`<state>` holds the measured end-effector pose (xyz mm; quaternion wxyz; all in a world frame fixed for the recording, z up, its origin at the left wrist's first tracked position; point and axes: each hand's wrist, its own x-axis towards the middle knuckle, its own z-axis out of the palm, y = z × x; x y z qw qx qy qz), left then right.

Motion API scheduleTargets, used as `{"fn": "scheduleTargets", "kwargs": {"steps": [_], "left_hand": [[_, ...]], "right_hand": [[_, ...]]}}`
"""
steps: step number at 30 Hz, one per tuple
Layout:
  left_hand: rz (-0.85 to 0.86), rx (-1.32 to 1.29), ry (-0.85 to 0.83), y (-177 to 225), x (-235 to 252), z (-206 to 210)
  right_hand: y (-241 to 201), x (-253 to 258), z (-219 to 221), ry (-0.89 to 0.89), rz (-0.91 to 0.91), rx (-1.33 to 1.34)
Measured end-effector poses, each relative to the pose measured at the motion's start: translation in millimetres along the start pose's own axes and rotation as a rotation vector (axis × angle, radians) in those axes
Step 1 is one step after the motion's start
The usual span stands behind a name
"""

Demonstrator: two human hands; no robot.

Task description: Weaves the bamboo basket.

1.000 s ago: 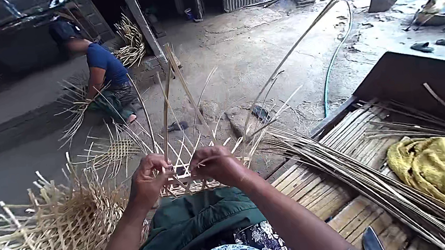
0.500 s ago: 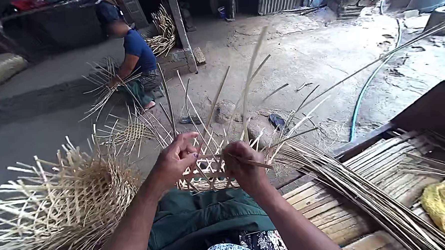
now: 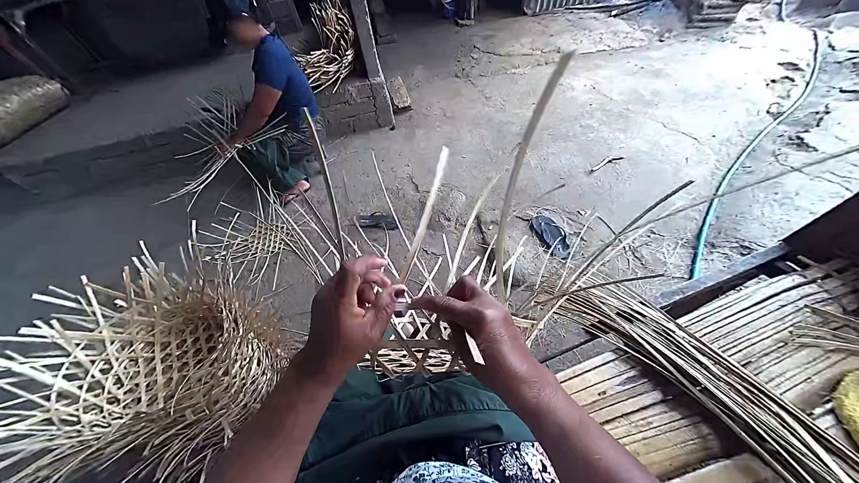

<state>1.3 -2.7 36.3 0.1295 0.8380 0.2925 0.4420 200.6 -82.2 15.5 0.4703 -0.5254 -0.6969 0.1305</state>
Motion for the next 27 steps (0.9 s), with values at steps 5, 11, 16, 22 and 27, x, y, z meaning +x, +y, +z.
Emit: {"fn": "scheduleTargets", "kwargs": {"steps": [5, 11, 16, 22, 27], "left_hand": [[0.306, 0.342, -0.225, 6.9, 8.9, 7.1], [0.238, 0.198, -0.14, 13.5, 0.0, 0.7], [0.048, -0.033, -0.131, 3.6, -10.8, -6.0], [-0.049, -0.155, -0.043, -19.9, -12.4, -1.9], [-0.043, 0.088, 0.003, -18.0, -10.4, 9.9]], "right_hand": [[-5.5, -1.2, 5.1, 0.153, -0.068, -0.011], [-19.9, -2.3, 3.7, 0.136, 0.035, -0.396], [-15.9, 8.6, -6.3, -0.091, 0.177, 0.081], [11.6, 18.1, 3.6, -0.132, 0.103, 0.655], [17.6, 15.7, 7.9, -0.112, 0.013, 0.556]]}}
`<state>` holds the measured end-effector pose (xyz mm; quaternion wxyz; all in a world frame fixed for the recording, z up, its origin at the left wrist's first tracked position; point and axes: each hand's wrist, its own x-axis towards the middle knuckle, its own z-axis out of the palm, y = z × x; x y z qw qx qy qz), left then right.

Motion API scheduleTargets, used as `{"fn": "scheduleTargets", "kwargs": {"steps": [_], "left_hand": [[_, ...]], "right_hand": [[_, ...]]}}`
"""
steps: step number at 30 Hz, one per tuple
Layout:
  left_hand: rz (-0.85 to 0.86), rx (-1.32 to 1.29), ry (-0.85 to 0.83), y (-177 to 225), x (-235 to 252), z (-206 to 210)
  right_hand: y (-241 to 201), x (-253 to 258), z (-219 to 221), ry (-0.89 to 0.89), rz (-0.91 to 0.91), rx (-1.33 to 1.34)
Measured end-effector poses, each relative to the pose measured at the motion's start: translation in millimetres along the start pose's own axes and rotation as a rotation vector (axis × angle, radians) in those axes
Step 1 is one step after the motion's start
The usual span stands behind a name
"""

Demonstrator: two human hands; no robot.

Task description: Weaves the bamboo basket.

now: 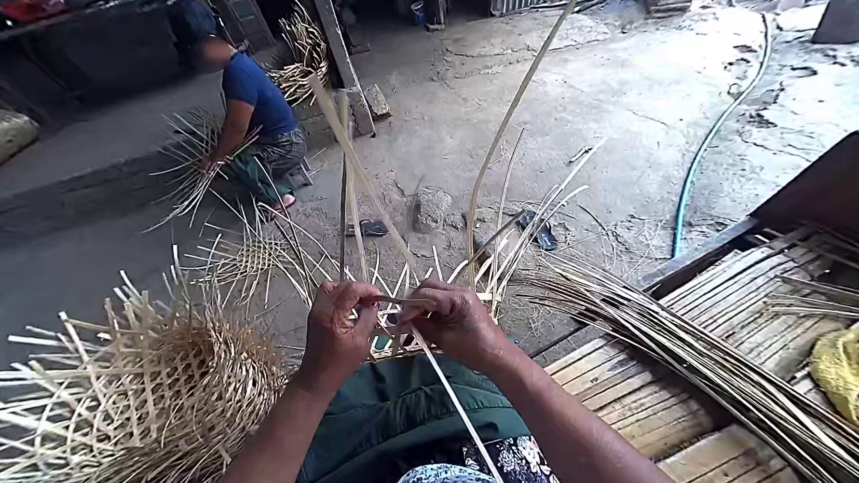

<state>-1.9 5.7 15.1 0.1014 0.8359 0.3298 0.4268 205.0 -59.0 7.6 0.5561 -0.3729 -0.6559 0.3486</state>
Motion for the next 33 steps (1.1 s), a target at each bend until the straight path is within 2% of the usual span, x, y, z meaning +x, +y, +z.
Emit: {"fn": "scheduleTargets", "kwargs": {"steps": [2, 4, 6, 8, 11, 14, 17, 19, 22, 26, 28, 30, 33], "left_hand": [[0.061, 0.151, -0.013, 3.0, -0.3, 2.3], [0.104, 0.243, -0.016, 9.1, 0.3, 2.8], [0.068, 0.224, -0.032, 16.8, 2.2, -0.2], [-0.097, 0.059, -0.104, 18.7, 5.9, -7.8], [-0.372, -0.208, -0.164, 15.1, 16.0, -17.1], [-0.439, -0.241, -0.143, 16.1, 17.2, -15.4], [-0.363, -0.396, -0.069, 18.0, 11.3, -9.6], [-0.266, -0.408, -0.026, 18.0, 6.1, -5.2], [-0.049, -0.149, 0.065, 18.0, 1.7, -0.4], [0.238, 0.278, -0.105, 26.3, 5.5, 4.0], [0.243, 0.303, -0.128, 21.2, 8.9, 1.7], [0.178, 0.19, -0.126, 17.8, 11.6, -7.3], [0.138, 0.065, -0.166, 17.1, 5.9, -11.3]], "right_hand": [[-9.5, -0.2, -0.8, 0.066, 0.167, 0.098], [-14.2, 0.5, 0.3, 0.231, 0.208, 0.144], [-7.2, -0.7, 3.7, 0.362, 0.097, -0.008], [1.6, -3.7, 5.1, 0.389, -0.059, -0.249], [11.9, -9.2, 5.8, 0.303, -0.264, -0.491], [15.2, -15.1, 10.6, 0.19, -0.331, -0.567], [4.6, -15.0, 15.9, 0.199, -0.223, -0.676], [-4.5, -12.7, 15.8, 0.2, -0.12, -0.73], [-7.0, -11.2, 13.0, 0.165, -0.047, -0.69], [7.4, -12.0, 11.0, 0.242, -0.113, -0.351], [4.9, -13.6, 7.4, 0.276, -0.105, -0.38], [-3.2, -14.2, 4.3, 0.283, -0.067, -0.598], [-9.6, -17.1, 8.4, 0.171, 0.036, -0.803]]}}
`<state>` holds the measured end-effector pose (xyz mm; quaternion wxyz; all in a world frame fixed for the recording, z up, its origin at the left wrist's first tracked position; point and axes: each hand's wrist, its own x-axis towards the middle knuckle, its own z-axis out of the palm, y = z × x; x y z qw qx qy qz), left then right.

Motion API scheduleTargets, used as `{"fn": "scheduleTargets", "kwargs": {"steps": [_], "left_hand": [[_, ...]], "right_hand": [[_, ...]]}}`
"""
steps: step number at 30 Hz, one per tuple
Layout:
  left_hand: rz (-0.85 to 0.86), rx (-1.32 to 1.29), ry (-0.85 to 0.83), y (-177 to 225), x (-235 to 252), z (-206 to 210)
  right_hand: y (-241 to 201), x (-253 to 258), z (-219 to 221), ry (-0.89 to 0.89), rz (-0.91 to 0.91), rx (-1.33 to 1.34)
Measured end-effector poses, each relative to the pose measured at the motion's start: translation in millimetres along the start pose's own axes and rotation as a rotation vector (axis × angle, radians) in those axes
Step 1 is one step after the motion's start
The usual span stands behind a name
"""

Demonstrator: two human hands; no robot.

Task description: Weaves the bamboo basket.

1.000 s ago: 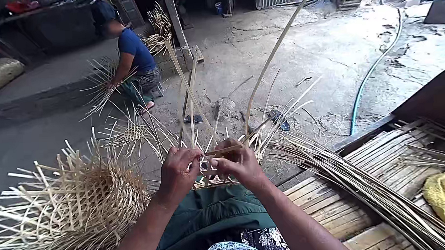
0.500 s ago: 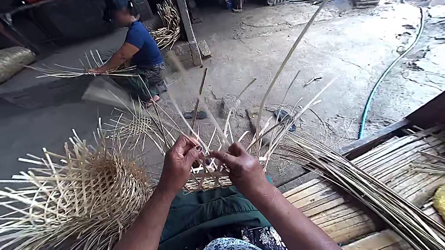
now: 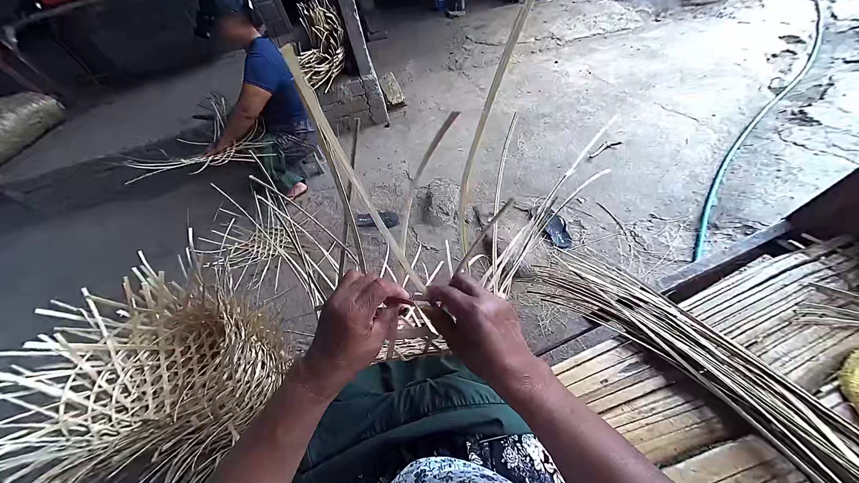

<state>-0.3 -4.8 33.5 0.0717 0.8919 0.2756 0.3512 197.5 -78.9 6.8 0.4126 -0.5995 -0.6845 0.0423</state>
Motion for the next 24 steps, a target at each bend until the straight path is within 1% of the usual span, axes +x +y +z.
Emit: {"fn": "scheduleTargets", "kwargs": {"steps": [2, 4, 8, 11, 15, 17, 18, 21, 23, 24], "left_hand": [[0.001, -0.02, -0.019, -1.8, -3.7, 4.3], [-0.004, -0.011, -0.031, -5.1, -6.4, 5.8], [-0.028, -0.011, -0.023, -9.1, -5.2, 5.0], [-0.057, -0.009, 0.009, -9.5, -4.7, 9.2], [-0.054, 0.035, 0.056, -13.8, -3.4, 15.6], [-0.044, 0.102, 0.044, -13.6, -1.6, 17.7], [-0.043, 0.144, 0.036, -12.6, -1.0, 18.4], [-0.022, 0.236, 0.031, -8.0, -0.6, 21.3], [0.009, 0.281, 0.035, -3.7, 0.2, 23.2], [0.014, 0.283, 0.037, -1.7, 0.6, 23.6]], "right_hand": [[-3.0, 0.5, 1.4, -0.081, 0.008, -0.045], [-5.3, 3.5, 1.1, -0.135, 0.022, -0.031], [-5.6, 14.5, 0.1, -0.232, 0.12, 0.124], [6.5, 23.5, 0.6, -0.285, 0.19, 0.369], [21.1, 26.4, 2.8, -0.316, 0.283, 0.855], [30.2, 23.9, 7.8, -0.287, 0.219, 0.98], [31.3, 23.4, 7.5, -0.28, 0.204, 0.992], [21.9, 23.7, -5.0, -0.248, 0.32, 0.939], [17.6, 22.1, -6.1, -0.113, 0.323, 0.788], [16.9, 19.8, -3.5, -0.036, 0.281, 0.65]]}}
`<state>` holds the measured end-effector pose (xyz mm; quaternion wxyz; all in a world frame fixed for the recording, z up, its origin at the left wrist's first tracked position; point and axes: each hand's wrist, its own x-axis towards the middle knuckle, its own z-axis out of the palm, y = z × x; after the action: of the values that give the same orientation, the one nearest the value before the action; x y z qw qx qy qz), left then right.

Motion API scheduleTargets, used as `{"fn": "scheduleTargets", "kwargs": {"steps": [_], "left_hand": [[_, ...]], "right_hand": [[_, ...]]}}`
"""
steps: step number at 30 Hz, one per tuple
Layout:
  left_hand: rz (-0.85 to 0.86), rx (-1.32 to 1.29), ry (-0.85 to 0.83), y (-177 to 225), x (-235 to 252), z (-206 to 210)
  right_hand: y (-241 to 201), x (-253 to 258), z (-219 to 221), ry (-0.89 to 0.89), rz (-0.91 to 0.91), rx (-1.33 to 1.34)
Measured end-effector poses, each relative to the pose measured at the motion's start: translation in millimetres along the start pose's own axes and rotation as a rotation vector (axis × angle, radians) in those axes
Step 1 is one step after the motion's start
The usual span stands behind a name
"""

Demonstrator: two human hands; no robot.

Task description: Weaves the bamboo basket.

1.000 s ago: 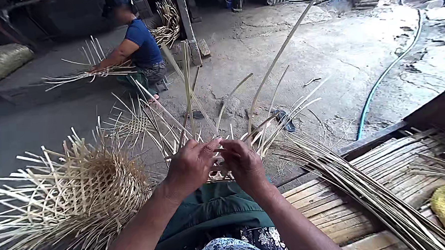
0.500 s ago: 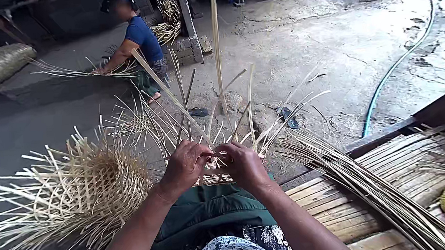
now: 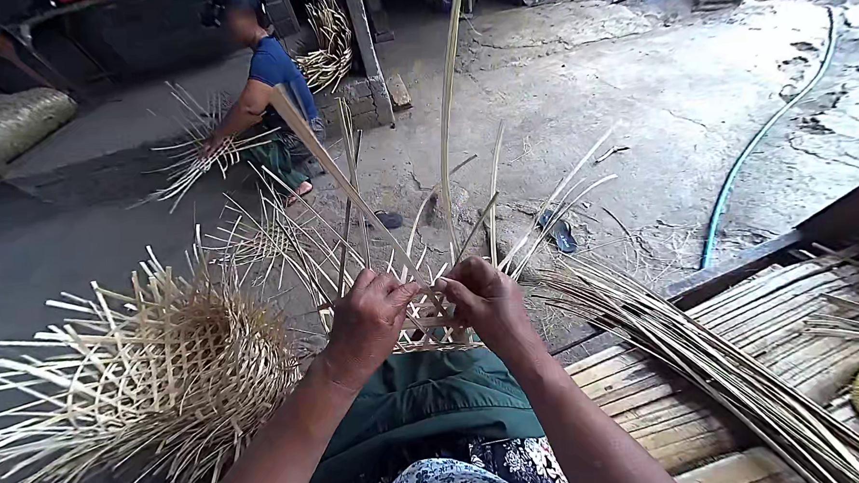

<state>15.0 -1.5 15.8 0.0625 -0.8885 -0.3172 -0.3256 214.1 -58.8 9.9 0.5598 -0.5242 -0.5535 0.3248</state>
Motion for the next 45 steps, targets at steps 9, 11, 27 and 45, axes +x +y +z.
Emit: {"fn": "scheduleTargets", "kwargs": {"steps": [9, 11, 27, 45], "left_hand": [[-0.6, -0.476, -0.352, -7.2, 25.4, -31.1], [-0.626, -0.517, -0.315, -6.6, 23.3, -28.5], [0.125, 0.082, -0.151, 13.5, 11.0, 4.3], [-0.153, -0.422, 0.035, -9.4, 2.1, 6.5]], "right_hand": [[39.2, -5.2, 0.6, -0.096, -0.45, -0.16], [43.8, -4.0, 4.3, -0.108, -0.49, -0.123], [40.3, 14.0, 19.9, -0.136, -0.153, 0.083], [-18.1, 7.3, -21.5, -0.242, -0.154, -0.178]]}}
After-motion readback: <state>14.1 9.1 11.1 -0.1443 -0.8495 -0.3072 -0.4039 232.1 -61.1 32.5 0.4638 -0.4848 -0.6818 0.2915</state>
